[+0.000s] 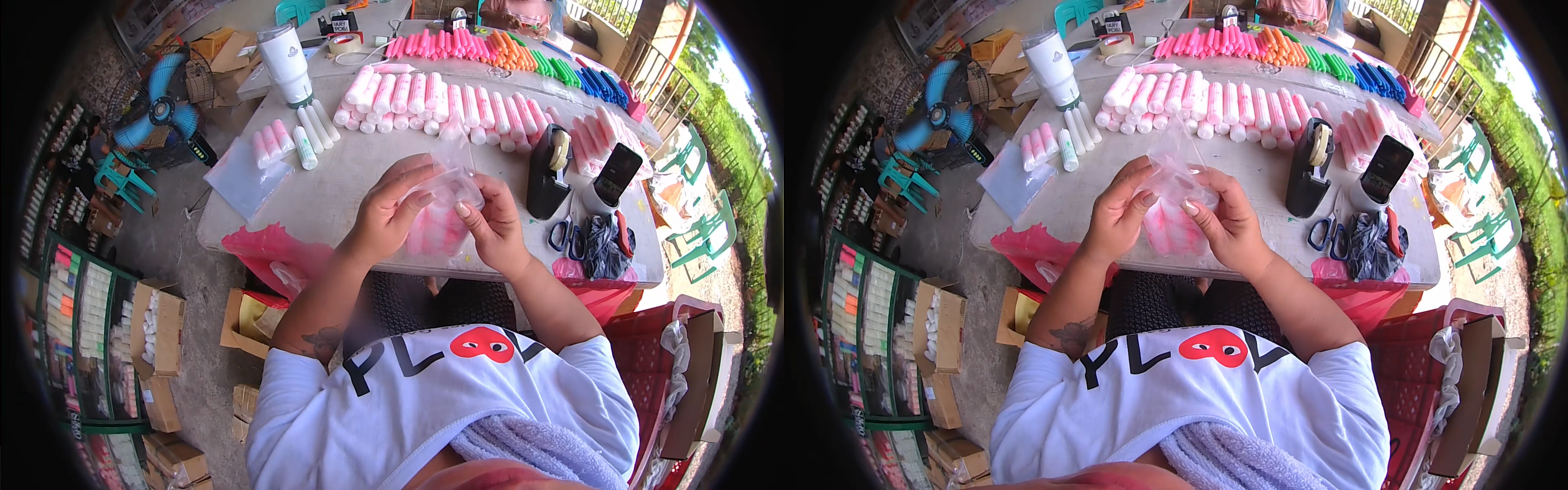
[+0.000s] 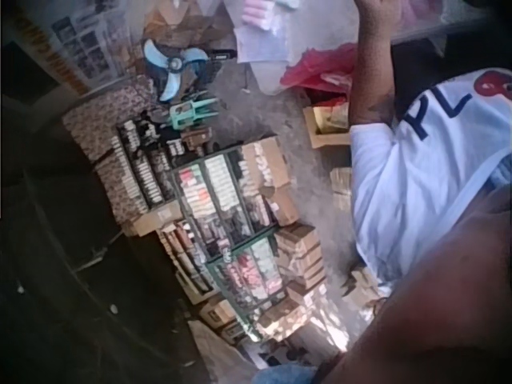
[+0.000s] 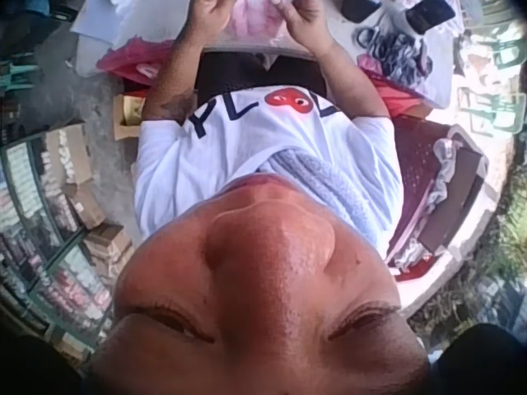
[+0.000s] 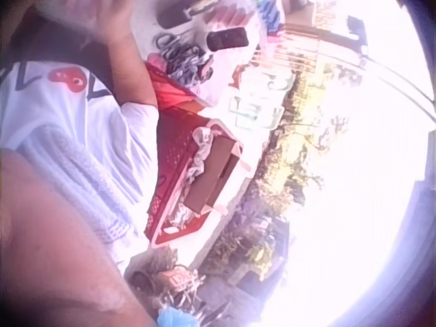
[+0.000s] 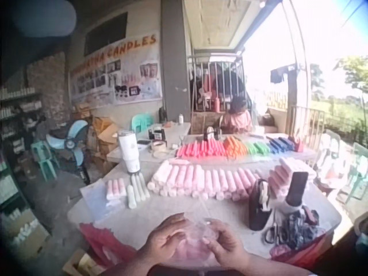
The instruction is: The person packs pink and white cylindrical candles into clear plastic bags at a table. They place several candles into each bag, fold the top, and seal it using a handheld heat sealer. The person repeats this process for multiple bags, stacking the sealed packages on the table.
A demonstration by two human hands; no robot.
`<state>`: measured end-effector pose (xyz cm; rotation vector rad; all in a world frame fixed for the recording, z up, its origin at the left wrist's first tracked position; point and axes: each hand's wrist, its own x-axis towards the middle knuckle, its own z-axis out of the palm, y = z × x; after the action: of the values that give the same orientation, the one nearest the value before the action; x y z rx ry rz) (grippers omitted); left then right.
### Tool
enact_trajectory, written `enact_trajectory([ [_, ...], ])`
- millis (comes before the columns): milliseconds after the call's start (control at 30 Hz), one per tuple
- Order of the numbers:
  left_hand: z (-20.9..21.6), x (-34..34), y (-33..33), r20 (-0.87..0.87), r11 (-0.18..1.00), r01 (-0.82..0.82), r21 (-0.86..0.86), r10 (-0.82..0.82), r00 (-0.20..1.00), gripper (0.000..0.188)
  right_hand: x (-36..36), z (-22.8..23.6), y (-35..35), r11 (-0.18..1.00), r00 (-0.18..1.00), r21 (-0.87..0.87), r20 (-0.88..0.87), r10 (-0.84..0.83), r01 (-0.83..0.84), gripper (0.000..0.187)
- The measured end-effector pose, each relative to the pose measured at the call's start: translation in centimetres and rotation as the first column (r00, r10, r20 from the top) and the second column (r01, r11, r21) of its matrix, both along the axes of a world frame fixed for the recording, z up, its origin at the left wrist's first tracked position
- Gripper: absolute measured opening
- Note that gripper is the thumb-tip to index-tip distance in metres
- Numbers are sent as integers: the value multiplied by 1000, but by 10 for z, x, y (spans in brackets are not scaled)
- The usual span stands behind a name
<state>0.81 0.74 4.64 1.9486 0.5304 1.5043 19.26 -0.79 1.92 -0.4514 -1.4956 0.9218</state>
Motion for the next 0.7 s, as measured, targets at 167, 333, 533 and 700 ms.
enact_trajectory([
  [167,39,-1,14,-105,997,-58,49,63,992,28,13,59,7,996,990,-76,125,60,-51,4],
  [333,49,2,5,-159,998,-64,9,64,985,32,25,80,12,947,982,-297,104,161,-124,10],
  [533,43,2,5,-45,997,22,-80,-26,999,30,34,75,20,990,936,-37,325,138,-133,17],
  [700,30,-10,11,-217,999,10,-39,-18,976,25,33,75,18,977,893,183,449,17,-111,23],
])
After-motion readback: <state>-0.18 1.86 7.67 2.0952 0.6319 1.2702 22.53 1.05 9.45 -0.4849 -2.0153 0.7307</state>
